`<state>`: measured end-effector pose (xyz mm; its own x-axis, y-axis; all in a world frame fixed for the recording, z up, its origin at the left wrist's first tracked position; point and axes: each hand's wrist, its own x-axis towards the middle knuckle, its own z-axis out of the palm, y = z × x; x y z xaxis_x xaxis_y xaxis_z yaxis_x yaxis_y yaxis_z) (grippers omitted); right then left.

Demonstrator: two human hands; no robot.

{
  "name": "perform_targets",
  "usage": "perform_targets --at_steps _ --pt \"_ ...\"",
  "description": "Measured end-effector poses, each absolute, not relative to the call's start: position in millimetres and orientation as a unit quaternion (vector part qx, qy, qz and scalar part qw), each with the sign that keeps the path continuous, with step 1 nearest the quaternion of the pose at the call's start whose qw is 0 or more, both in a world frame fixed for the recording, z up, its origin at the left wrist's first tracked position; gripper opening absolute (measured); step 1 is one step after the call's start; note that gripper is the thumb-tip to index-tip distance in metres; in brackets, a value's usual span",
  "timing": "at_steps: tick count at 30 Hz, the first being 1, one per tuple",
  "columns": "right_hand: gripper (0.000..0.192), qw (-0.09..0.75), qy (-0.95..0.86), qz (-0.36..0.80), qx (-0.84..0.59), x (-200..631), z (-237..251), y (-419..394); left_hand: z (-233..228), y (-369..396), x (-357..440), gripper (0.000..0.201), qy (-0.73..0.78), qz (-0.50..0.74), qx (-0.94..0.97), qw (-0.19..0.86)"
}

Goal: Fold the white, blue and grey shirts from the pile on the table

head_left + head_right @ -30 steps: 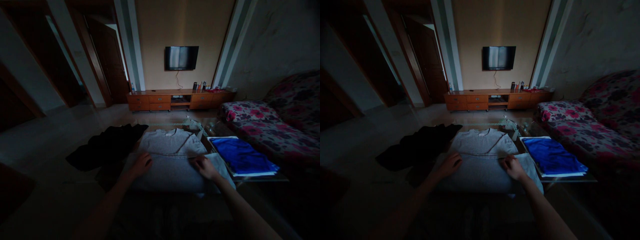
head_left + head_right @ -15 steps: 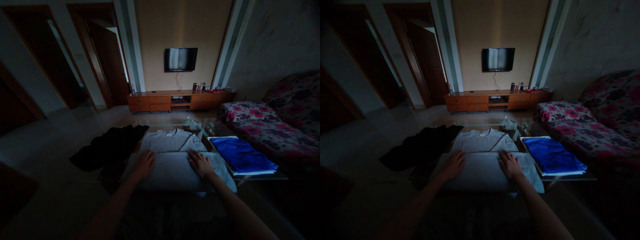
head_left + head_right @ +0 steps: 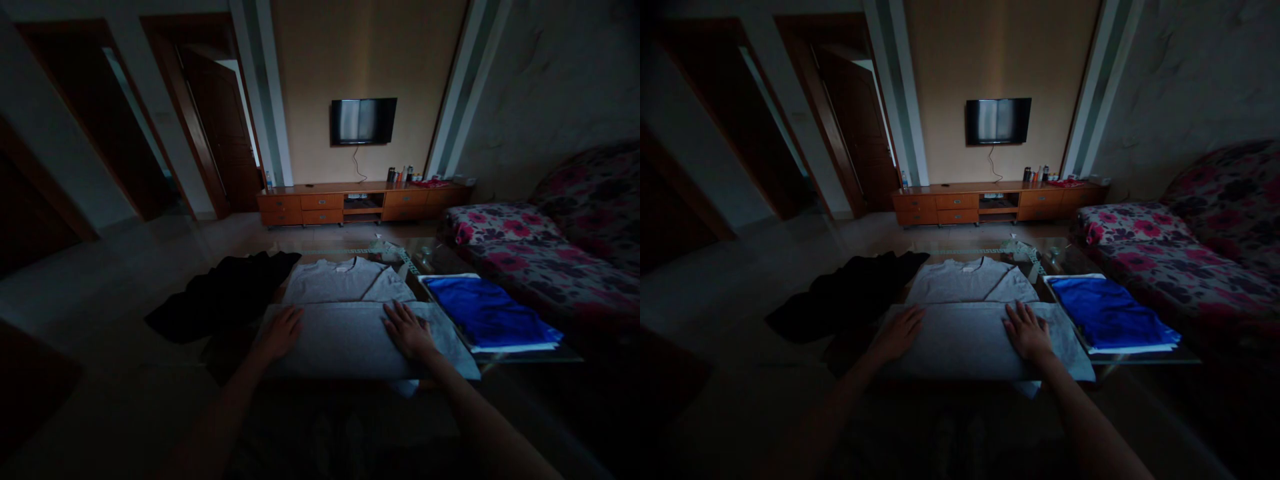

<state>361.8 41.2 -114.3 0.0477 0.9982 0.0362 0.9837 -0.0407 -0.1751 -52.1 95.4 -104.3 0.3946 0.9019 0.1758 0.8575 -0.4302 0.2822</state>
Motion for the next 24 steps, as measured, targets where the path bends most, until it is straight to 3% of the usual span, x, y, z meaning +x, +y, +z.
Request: perform_targets --at_steps 7,24 --pt "0.050 0.133 -0.504 0.004 -0.854 411 -104 37 -94 103 -82 0.046 0.721 0.125 0.681 -0.020" --pt "0.045 0.187 -0.506 0.049 -0.841 461 -106 38 -96 127 -100 0.070 0.685 0.256 0.656 0.188"
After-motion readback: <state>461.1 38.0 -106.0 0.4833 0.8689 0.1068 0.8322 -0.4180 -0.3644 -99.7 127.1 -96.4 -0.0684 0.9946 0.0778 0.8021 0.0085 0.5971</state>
